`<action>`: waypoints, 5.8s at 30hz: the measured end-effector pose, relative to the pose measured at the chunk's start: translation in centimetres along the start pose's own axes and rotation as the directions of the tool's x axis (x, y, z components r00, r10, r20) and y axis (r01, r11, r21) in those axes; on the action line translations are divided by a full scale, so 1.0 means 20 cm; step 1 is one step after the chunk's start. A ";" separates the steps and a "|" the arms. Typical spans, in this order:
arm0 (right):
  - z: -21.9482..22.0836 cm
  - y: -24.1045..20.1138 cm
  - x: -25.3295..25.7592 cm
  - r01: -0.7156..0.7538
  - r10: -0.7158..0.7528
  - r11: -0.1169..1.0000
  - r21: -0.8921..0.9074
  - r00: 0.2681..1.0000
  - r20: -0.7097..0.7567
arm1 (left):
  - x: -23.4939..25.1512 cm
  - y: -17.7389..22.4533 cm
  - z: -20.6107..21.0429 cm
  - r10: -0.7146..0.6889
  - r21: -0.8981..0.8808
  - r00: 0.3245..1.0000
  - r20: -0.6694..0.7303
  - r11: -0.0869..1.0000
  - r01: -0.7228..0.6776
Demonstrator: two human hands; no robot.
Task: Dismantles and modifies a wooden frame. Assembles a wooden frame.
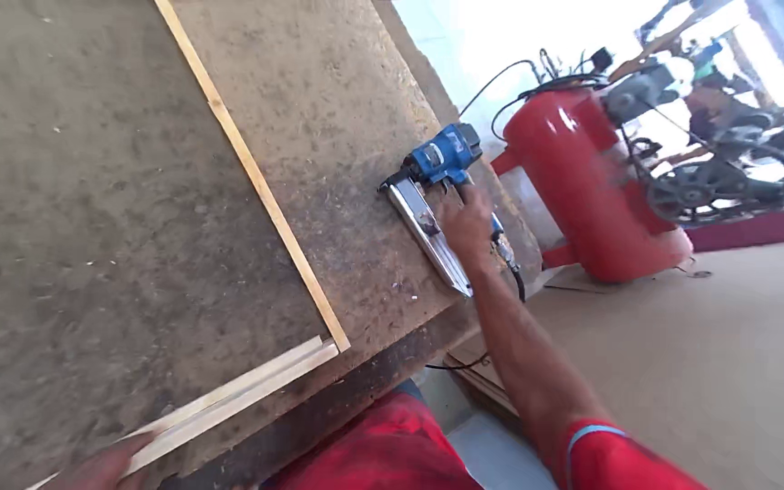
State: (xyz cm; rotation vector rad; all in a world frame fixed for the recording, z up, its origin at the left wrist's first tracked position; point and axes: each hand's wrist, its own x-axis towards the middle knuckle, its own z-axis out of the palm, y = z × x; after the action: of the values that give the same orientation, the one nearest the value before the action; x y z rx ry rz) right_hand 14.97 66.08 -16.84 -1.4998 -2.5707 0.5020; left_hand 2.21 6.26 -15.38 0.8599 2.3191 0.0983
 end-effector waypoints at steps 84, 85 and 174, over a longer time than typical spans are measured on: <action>0.03 0.73 -0.51 -0.869 -0.727 0.201 0.453 0.177 0.663 | 0.27 0.86 0.09 -0.181 0.236 0.970 -0.161 0.947 0.216; 0.02 0.73 -0.51 -0.869 -0.720 0.204 0.452 0.180 0.671 | 0.27 0.86 0.09 -0.187 0.238 0.971 -0.148 0.946 0.218; 0.27 0.83 -0.47 -0.835 -0.662 0.336 0.436 0.120 0.740 | 0.37 0.81 0.02 -0.080 0.057 0.997 0.006 0.995 0.080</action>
State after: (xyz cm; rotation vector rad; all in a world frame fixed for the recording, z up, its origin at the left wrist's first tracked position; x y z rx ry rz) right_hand 31.86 64.27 -26.93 -0.6542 -1.1975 3.4076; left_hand 7.22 23.39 -15.22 0.7925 2.3555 -0.0061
